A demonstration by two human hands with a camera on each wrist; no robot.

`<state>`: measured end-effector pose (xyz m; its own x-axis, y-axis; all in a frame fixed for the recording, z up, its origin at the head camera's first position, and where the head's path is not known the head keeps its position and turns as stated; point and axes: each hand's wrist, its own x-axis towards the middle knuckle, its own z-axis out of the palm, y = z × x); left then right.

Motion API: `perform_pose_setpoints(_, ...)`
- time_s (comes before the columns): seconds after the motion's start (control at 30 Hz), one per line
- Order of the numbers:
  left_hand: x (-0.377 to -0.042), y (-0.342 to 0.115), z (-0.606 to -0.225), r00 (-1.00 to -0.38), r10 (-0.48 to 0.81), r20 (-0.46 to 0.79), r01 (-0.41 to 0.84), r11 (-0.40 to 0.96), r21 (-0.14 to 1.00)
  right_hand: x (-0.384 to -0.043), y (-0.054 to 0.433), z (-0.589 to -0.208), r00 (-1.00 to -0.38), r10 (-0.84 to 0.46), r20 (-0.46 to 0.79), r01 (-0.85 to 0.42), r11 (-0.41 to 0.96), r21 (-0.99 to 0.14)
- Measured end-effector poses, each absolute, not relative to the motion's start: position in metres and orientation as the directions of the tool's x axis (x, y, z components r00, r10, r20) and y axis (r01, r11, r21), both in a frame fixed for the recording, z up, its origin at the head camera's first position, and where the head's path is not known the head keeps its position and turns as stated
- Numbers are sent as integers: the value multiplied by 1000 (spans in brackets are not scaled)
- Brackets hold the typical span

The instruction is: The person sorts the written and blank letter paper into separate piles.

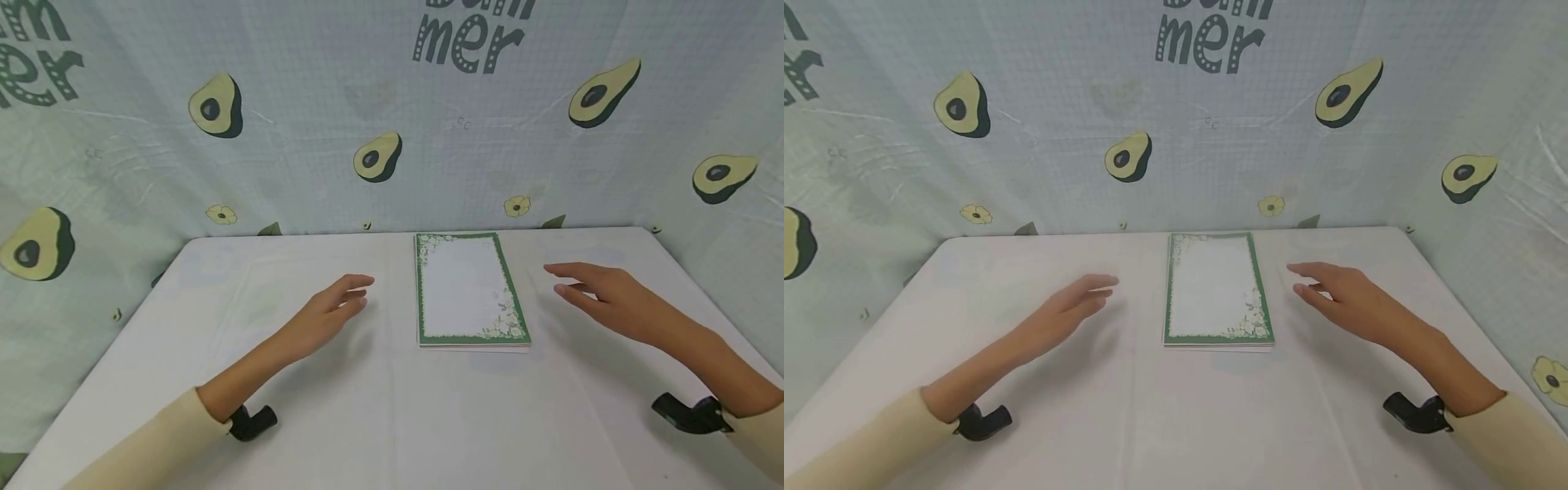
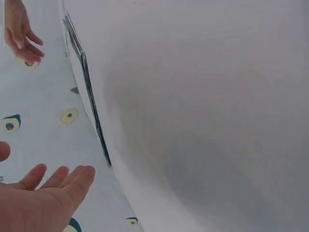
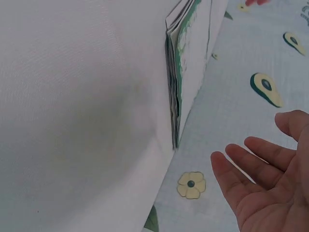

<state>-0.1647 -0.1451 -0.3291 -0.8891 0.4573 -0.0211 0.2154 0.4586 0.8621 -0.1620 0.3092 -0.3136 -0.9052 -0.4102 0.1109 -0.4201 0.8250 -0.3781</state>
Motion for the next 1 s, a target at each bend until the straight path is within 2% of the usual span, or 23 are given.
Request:
perform_pose_setpoints(0.2, -171, -134, -335, -879, 474, -45, 134, 336, 932, -178, 308, -315, -916, -397, 62, -361, 743, -564)
perform_pose_setpoints(0.37, -179, -127, -339, -886, 460, -64, 82, 290, 954, -187, 310, -320, -928, -373, -9, -241, 616, -750)
perform_pose_setpoints(0.5, -184, -123, -342, -886, 456, -77, 45, 252, 967, -193, 308, -325, -923, -376, -85, -137, 525, -840)
perform_pose_setpoints(0.8, -201, -110, -346, -878, 466, -107, -19, 189, 982, -199, 298, -337, -908, -382, -172, -38, 484, -874)
perform_pose_setpoints(1.0, -222, -101, -351, -882, 432, -187, -103, 209, 972, -207, 291, -340, -898, -370, -236, 3, 533, -846)
